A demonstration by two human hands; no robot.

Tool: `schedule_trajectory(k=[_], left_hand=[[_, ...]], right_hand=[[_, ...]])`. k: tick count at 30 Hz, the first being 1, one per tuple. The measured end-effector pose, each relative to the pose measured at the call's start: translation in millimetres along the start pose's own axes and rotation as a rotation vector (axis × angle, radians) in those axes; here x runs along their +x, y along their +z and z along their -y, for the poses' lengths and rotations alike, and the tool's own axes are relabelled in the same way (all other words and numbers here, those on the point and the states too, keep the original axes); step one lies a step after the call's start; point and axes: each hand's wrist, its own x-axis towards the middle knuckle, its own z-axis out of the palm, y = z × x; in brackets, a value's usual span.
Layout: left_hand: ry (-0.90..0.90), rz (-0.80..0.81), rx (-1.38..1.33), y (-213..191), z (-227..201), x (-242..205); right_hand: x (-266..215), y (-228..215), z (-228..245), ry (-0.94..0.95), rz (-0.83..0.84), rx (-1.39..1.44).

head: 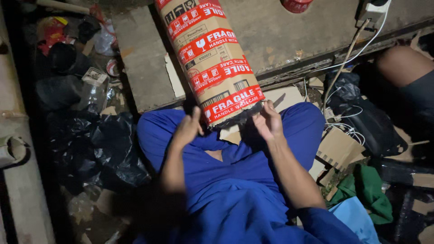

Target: The person sits cross-legged and secures a cylindrical cardboard package with red fragile tape. They fold and press cardboard flaps, then wrap and smooth tape around the cylinder to seal it.

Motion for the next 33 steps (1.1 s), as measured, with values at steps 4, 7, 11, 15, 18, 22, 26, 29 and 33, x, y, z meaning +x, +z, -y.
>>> schedule_trajectory(k=[4, 7, 11, 15, 18, 22, 26, 29, 33], left_hand=[[0.17, -0.636, 0.226, -31.3, -21.8, 18.3], [0.209, -0.8, 0.536, -49.5, -35.6, 37.3], [-0.041, -0.653, 0.574, -47.5, -41.2, 66.4], [0.059, -0.638, 0.538, -37.9, -35.1, 82.6], [0.011, -0.47, 0.057, -40.9, -24.2, 52.2], [0.024, -0.657, 0.362, -76.5, -18.5, -34.7], [-0.3, -0.878, 0.697, -117.9, -13.2, -125.9], [-0.167, -1.042, 1.06, -121.9, -12.5, -152.5], [0.43, -0.496, 0.533, -76.3, -19.2, -121.7]], right_hand=[[-4.9, 1.1, -6.0, 0.002, 0.161, 0.12], [-8.0, -7.1, -14.7, -0.16, 0.131, -0.065], [-4.8, -16.7, -14.6, -0.383, -0.064, -0.675], [-0.9, -11.0, -4.2, -0.479, 0.009, -0.943], [-5.7, 3.1, 6.8, -0.667, 0.073, -1.307], [-9.7, 22.1, 33.2, -0.888, 0.385, -1.683], [-29.1, 20.4, 69.4, -0.404, 0.4, -1.69], [-38.3, 17.5, 87.3, -0.237, 0.304, -1.792], [-35.5, 27.1, 92.0, -0.65, 0.237, -2.011]])
